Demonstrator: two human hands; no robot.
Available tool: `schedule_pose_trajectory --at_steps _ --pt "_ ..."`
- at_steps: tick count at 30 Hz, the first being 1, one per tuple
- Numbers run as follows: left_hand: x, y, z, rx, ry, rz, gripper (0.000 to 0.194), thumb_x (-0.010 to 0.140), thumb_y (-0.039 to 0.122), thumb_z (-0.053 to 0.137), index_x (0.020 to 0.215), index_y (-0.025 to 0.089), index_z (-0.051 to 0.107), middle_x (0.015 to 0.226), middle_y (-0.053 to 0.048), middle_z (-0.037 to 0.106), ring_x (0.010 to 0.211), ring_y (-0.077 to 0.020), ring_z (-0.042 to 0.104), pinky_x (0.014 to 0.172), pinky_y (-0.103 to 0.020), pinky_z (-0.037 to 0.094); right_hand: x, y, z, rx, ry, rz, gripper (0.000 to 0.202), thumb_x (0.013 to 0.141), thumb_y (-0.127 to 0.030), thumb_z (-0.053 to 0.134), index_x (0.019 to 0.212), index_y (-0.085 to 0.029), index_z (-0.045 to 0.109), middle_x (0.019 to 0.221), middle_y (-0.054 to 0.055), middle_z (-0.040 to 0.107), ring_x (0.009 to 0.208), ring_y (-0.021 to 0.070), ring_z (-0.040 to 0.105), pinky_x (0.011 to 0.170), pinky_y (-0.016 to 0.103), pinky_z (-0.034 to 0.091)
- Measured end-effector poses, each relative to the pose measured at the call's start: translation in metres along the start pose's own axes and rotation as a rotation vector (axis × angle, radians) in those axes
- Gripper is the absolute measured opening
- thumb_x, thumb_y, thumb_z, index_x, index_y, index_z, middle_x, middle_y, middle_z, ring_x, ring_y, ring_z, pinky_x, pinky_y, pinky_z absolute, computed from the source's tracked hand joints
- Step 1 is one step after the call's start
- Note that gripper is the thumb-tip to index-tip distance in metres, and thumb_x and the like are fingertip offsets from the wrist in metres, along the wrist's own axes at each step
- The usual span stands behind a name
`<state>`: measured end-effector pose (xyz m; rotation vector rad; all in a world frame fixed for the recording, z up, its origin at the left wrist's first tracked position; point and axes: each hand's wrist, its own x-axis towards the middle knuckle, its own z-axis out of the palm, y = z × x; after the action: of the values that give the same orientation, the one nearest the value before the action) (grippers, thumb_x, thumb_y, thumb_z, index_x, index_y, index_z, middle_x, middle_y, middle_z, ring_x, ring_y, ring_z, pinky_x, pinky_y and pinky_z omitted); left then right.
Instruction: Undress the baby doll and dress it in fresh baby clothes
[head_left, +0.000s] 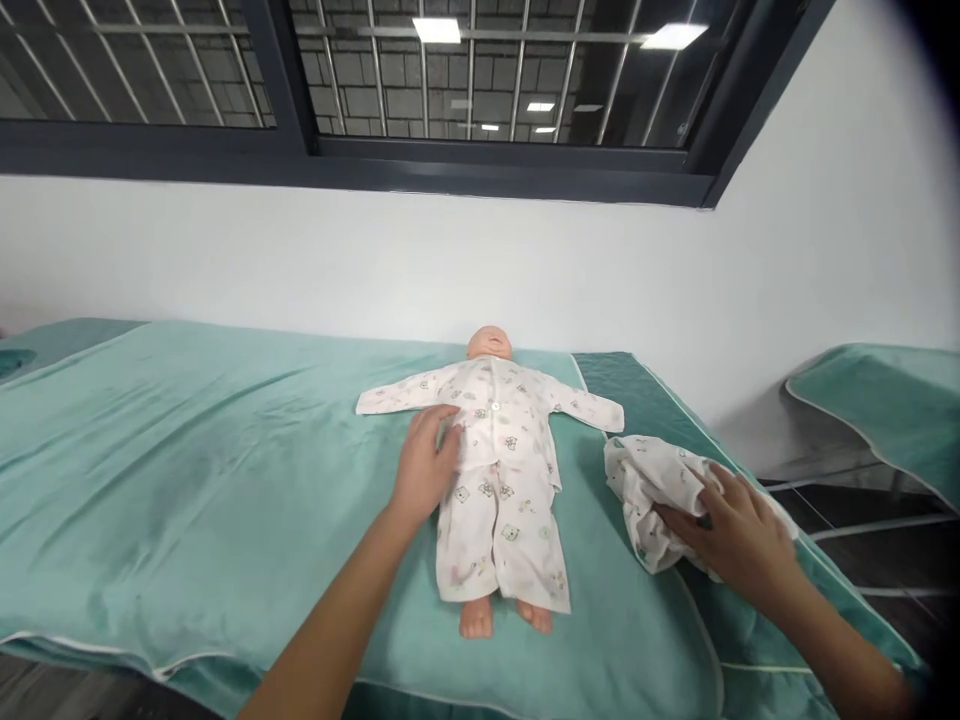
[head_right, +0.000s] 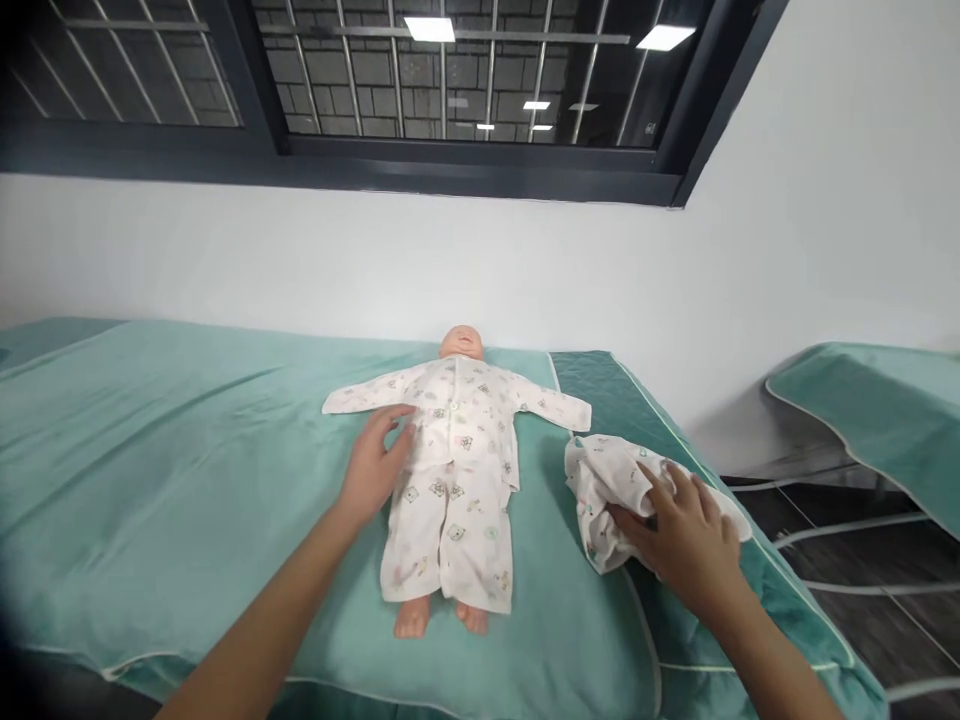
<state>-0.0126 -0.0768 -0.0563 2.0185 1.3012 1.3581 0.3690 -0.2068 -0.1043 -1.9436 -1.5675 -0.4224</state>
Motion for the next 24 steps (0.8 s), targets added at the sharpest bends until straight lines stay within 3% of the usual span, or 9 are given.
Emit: schedule_pose_trajectory --at_steps 2,4,5,6,9,11,14,16,24 --pt "0.027 0.0 0.008 0.043 -0.003 0.06 0.025 0.093 0.026 0.049 0.114 0.022 0.062 0.121 -0.007 0.064 0.119 -0.0213 0.055 0.106 -0.04 0.042 0.005 -0.021 -0.007 -0.016 0.03 -0.032 0.067 0.076 -0.068 0.063 0.127 -0.023 0.06 0.145 0.022 0.046 0.137 0.052 0.034 0.102 0.072 0.031" --pt "0.056 0.001 0.019 0.059 -0.018 0.092 0.026 0.093 0.025 0.049 0.115 0.021 0.063 0.121 -0.007 0.065 0.119 -0.0216 0.056 0.106 -0.04 0.042 0.019 -0.062 -0.014 0.109 0.067 -0.088 0.06 0.084 -0.059 0.061 0.133 -0.024 0.054 0.154 0.018 0.035 0.143 0.045 0.028 0.111 0.066 0.028" --pt "0.071 0.001 0.025 0.066 -0.037 0.092 0.027 0.094 0.026 0.048 0.115 0.02 0.063 0.122 -0.008 0.065 0.119 -0.0223 0.056 0.106 -0.041 0.042 0.029 -0.086 -0.015 0.211 0.086 -0.116 0.054 0.086 -0.054 0.061 0.131 -0.025 0.055 0.152 0.015 0.038 0.142 0.0412 0.032 0.111 0.063 0.032" --pt "0.085 0.001 0.031 0.073 -0.064 0.085 0.028 0.094 0.027 0.048 0.116 0.019 0.064 0.124 -0.009 0.065 0.12 -0.0233 0.056 0.107 -0.042 0.042 0.04 -0.109 -0.011 0.311 0.029 -0.119 0.049 0.089 -0.049 0.059 0.132 -0.026 0.053 0.153 0.012 0.037 0.143 0.0366 0.033 0.112 0.059 0.034" --pt "0.116 -0.003 0.047 0.084 -0.179 0.058 0.031 0.096 0.029 0.046 0.117 0.019 0.066 0.126 -0.009 0.066 0.121 -0.0255 0.057 0.106 -0.043 0.042 0.081 -0.167 0.025 0.592 -0.115 -0.117 0.038 0.094 -0.04 0.053 0.13 -0.027 0.053 0.149 0.009 0.043 0.14 0.0267 0.039 0.113 0.048 0.038" --pt "0.125 -0.008 0.054 0.043 -0.234 0.043 0.033 0.097 0.029 0.043 0.117 0.02 0.067 0.127 -0.007 0.066 0.121 -0.0245 0.058 0.107 -0.041 0.042 0.11 -0.189 0.058 0.728 -0.137 -0.081 0.034 0.095 -0.035 0.052 0.127 -0.025 0.054 0.14 0.008 0.053 0.133 0.024 0.046 0.111 0.046 0.039" --pt "0.125 -0.016 0.06 -0.037 -0.242 0.02 0.036 0.099 0.03 0.039 0.121 0.022 0.065 0.132 -0.006 0.063 0.125 -0.022 0.055 0.11 -0.039 0.039 0.145 -0.2 0.098 0.819 -0.182 -0.036 0.027 0.094 -0.032 0.05 0.118 -0.024 0.06 0.125 0.005 0.063 0.12 0.0223 0.055 0.108 0.043 0.041" --pt "0.123 -0.02 0.062 -0.062 -0.251 0.019 0.036 0.1 0.031 0.038 0.123 0.023 0.064 0.137 -0.004 0.059 0.13 -0.0208 0.051 0.114 -0.037 0.036 0.156 -0.2 0.112 0.875 -0.237 -0.029 0.025 0.095 -0.034 0.049 0.115 -0.025 0.063 0.124 0.003 0.063 0.12 0.0214 0.055 0.108 0.041 0.041" --pt "0.122 -0.024 0.063 -0.109 -0.28 -0.013 0.036 0.098 0.028 0.039 0.125 0.026 0.063 0.141 -0.001 0.054 0.136 -0.017 0.044 0.118 -0.032 0.031 0.152 -0.197 0.113 0.872 -0.313 -0.097 0.029 0.096 -0.034 0.046 0.123 -0.031 0.058 0.136 0.003 0.055 0.131 0.0213 0.046 0.113 0.042 0.033"
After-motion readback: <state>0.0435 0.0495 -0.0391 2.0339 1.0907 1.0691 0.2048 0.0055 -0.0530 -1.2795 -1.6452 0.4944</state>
